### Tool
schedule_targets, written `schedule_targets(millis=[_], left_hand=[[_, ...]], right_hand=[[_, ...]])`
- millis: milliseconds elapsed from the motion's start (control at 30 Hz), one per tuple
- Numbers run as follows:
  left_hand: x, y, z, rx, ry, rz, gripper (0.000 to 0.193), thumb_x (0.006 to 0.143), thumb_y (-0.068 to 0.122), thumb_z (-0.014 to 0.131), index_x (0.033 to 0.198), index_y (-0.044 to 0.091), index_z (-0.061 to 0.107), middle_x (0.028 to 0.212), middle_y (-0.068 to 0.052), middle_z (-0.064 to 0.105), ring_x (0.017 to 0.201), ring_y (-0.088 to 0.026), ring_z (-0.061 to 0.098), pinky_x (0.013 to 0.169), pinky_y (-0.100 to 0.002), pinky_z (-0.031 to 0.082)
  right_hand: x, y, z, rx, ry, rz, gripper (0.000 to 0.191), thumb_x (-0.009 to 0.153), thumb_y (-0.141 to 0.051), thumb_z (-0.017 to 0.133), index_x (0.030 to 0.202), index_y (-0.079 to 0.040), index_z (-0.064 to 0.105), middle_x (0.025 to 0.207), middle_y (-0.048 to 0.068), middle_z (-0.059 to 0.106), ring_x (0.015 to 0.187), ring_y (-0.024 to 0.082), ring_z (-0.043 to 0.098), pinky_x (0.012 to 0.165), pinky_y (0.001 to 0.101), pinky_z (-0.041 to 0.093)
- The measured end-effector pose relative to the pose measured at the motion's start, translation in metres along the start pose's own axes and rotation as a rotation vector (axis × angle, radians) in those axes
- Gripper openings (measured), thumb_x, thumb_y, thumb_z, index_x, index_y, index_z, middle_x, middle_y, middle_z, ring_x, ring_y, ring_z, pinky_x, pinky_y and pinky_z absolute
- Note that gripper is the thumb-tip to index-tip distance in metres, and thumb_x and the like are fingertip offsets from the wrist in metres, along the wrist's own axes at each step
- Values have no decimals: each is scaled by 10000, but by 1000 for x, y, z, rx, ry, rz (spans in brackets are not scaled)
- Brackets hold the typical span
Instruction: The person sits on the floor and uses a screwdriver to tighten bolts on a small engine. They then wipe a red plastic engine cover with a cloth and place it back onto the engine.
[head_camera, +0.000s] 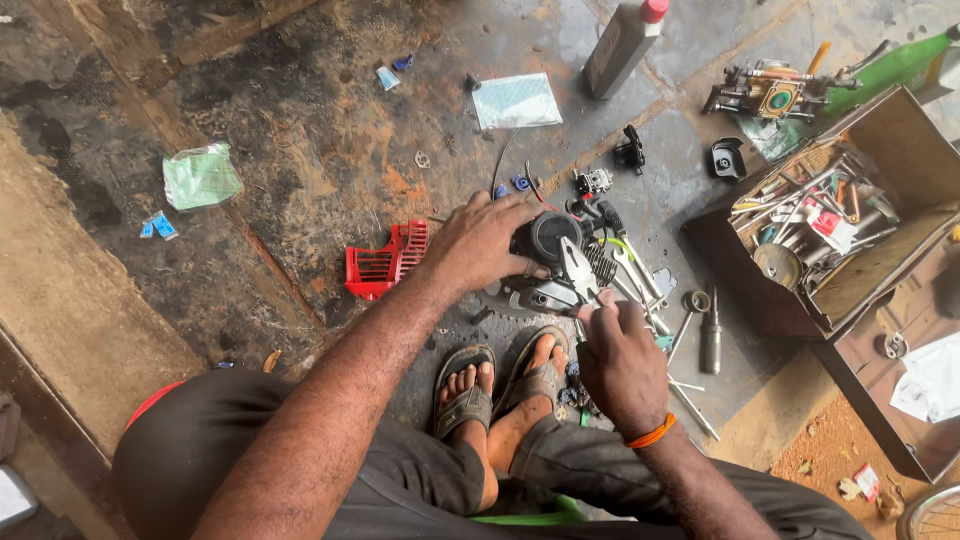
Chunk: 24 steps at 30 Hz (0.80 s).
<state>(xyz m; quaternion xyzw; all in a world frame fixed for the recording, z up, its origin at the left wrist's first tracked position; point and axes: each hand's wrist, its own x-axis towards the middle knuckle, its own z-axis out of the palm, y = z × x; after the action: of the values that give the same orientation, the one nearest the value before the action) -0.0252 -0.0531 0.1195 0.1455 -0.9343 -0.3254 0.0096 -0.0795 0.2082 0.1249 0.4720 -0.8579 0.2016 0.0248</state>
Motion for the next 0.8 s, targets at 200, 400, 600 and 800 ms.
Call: schedule_targets(millis=[200, 400, 600, 800], left_hand=[[-4, 3, 1, -50, -71, -68, 963, 630, 559, 876, 1481, 338, 482, 1523, 28, 518, 1289, -290, 521, 1097, -501, 437], [2, -5, 5, -75, -102, -32, 924, 709, 466, 867, 1516, 315, 444, 1574, -27, 433, 1383, -326, 432, 1152, -534, 356], [2, -7, 3, -13, -142, -48, 877, 733, 436, 855, 1509, 300, 470, 1561, -21, 481, 1377, -307, 484, 1156, -520, 395], [0, -5, -1, 21, -107, -24, 864, 708, 435, 877, 1475, 284, 511, 1492, -35, 542, 1303, -303, 527, 1120, -521, 412]], right_hand=[[-9, -8, -17, 8, 160, 107, 270, 886, -12, 660, 1144, 26, 592, 1011, 175, 522, 759, 289, 575, 591, 426, 474], [-29, -9, -22, 65, -96, 150, 413, 757, -88, 769, 1147, -7, 661, 1017, 186, 597, 741, 342, 666, 594, 461, 546], [-47, -2, 4, 68, 238, 35, 237, 893, -24, 675, 1111, -11, 582, 1084, 122, 578, 830, 266, 637, 596, 347, 542], [-51, 4, 3, 41, 120, 165, 360, 832, -13, 708, 1164, 87, 611, 1011, 164, 559, 672, 216, 579, 492, 355, 498]])
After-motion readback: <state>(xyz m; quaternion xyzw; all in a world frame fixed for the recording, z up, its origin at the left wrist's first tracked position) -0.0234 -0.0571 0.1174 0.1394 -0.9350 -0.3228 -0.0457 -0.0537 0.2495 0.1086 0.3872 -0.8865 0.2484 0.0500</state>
